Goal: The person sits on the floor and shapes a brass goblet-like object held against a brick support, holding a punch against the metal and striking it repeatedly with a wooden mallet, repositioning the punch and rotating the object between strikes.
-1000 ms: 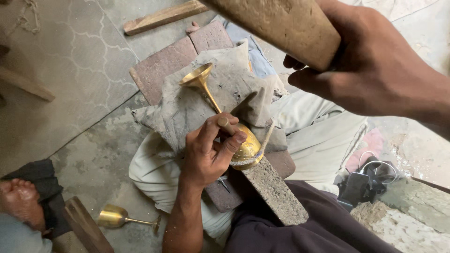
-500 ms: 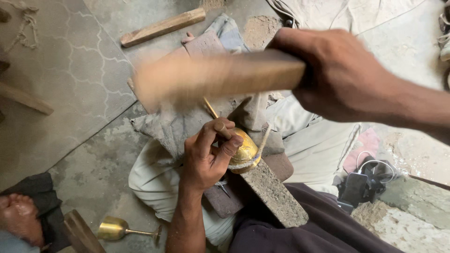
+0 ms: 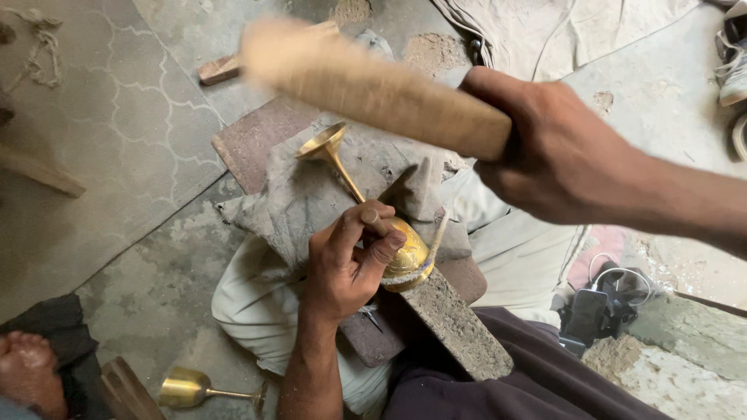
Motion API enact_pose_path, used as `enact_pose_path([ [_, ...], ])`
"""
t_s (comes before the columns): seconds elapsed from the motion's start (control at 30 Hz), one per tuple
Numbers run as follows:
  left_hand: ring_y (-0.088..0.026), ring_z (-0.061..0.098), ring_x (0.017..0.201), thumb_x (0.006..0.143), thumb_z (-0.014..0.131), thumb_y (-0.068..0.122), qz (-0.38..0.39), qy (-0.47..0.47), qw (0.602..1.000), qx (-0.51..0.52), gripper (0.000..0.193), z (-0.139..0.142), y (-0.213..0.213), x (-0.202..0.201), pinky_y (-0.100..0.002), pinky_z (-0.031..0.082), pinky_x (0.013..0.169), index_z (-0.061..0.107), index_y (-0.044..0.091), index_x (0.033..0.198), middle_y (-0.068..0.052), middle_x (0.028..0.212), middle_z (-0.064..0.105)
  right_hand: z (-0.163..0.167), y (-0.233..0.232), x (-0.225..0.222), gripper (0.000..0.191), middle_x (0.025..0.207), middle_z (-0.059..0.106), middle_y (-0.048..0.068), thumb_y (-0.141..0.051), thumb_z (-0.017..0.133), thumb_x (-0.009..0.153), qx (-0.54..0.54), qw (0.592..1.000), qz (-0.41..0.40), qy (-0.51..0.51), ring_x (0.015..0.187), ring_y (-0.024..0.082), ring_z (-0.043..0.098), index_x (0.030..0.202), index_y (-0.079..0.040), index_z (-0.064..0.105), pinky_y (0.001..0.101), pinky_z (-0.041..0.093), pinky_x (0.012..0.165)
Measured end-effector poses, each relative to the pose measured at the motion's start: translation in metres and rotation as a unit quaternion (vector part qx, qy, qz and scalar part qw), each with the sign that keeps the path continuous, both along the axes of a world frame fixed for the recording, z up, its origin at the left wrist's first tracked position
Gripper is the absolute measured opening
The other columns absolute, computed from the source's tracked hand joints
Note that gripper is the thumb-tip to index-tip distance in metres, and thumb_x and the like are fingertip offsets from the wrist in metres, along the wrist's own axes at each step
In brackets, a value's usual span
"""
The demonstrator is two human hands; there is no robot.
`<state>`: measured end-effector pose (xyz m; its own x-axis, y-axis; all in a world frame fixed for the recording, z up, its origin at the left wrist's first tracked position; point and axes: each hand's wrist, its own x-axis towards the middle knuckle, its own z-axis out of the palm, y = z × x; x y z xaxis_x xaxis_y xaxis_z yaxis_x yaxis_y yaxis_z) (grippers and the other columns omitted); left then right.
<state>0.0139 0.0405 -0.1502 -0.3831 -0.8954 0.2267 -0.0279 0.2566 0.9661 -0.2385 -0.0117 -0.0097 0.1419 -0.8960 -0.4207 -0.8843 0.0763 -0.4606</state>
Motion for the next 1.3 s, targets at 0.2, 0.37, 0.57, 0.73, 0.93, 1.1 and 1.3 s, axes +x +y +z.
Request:
enact_pose_path([
  [0.2,-0.012,0.075,0.088,0.101,0.073,0.018,-0.013,0.009,1.000,-0.010,0.026,0.000,0.000,0.000,-0.023,0.065,0.063,0.062,0.006,0.121,-0.004,0.099,0.071,0.001,0.006,0.002,0.024,0.081,0.067,0.003,-0.006,0.061,0.092,0.023,0.999,-0.003,0.021,0.062,0.019,0.065,0.115,-0.015,0.057,0.0350,0.056,0.055],
  [0.37,-0.013,0.074,0.087,0.099,0.073,0.018,-0.013,0.004,1.000,0.004,0.028,-0.003,0.002,0.001,-0.024,0.063,0.060,0.063,0.004,0.121,-0.005,0.099,0.071,0.004,0.011,0.006,0.023,0.076,0.068,0.005,-0.003,0.060,0.090,-0.060,0.984,0.105,0.134,0.064,0.020,0.063,0.111,-0.012,0.060,0.0353,0.055,0.061],
  [0.57,-0.012,0.076,0.095,0.104,0.071,0.018,-0.028,0.039,0.999,-0.023,0.028,-0.007,0.003,0.003,-0.026,0.065,0.073,0.058,0.005,0.125,-0.006,0.114,0.072,0.006,0.021,0.003,0.019,0.079,0.065,0.005,-0.004,0.059,0.090,-0.120,0.970,0.112,0.179,0.066,0.021,0.059,0.108,-0.010,0.061,0.0358,0.053,0.058],
  [0.73,-0.013,0.072,0.090,0.101,0.074,0.015,-0.028,0.030,0.999,-0.007,0.026,-0.007,0.003,0.003,-0.025,0.063,0.070,0.064,0.005,0.122,-0.006,0.109,0.071,0.010,0.027,0.004,0.016,0.081,0.066,0.004,-0.007,0.061,0.092,-0.109,0.948,0.134,0.268,0.066,0.020,0.059,0.107,-0.013,0.063,0.0373,0.052,0.061],
  [0.93,-0.010,0.071,0.080,0.099,0.075,0.017,-0.021,0.022,0.999,-0.034,0.029,-0.005,0.006,0.005,-0.023,0.062,0.063,0.067,0.006,0.124,-0.003,0.098,0.072,0.019,0.034,0.000,0.021,0.085,0.068,0.005,-0.014,0.067,0.089,-0.159,0.926,0.162,0.301,0.068,0.020,0.061,0.110,-0.012,0.064,0.0381,0.053,0.063],
  [1.1,-0.011,0.075,0.087,0.100,0.073,0.020,0.008,0.005,0.998,-0.064,0.025,-0.001,0.009,0.004,-0.024,0.064,0.064,0.064,0.007,0.120,-0.005,0.106,0.073,0.023,0.031,-0.011,0.052,0.092,0.069,0.010,-0.022,0.074,0.082,-0.105,0.966,0.109,0.207,0.066,0.022,0.060,0.130,-0.008,0.061,0.0348,0.053,0.058],
  [1.3,-0.016,0.075,0.088,0.100,0.072,0.017,-0.016,0.018,0.999,-0.049,0.025,0.000,0.006,0.004,-0.027,0.062,0.064,0.062,0.006,0.120,-0.008,0.107,0.074,0.036,0.028,-0.003,0.054,0.103,0.070,0.012,-0.014,0.073,0.089,-0.074,0.997,0.012,0.003,0.082,0.026,0.070,0.136,-0.003,0.051,0.0389,0.060,0.073],
])
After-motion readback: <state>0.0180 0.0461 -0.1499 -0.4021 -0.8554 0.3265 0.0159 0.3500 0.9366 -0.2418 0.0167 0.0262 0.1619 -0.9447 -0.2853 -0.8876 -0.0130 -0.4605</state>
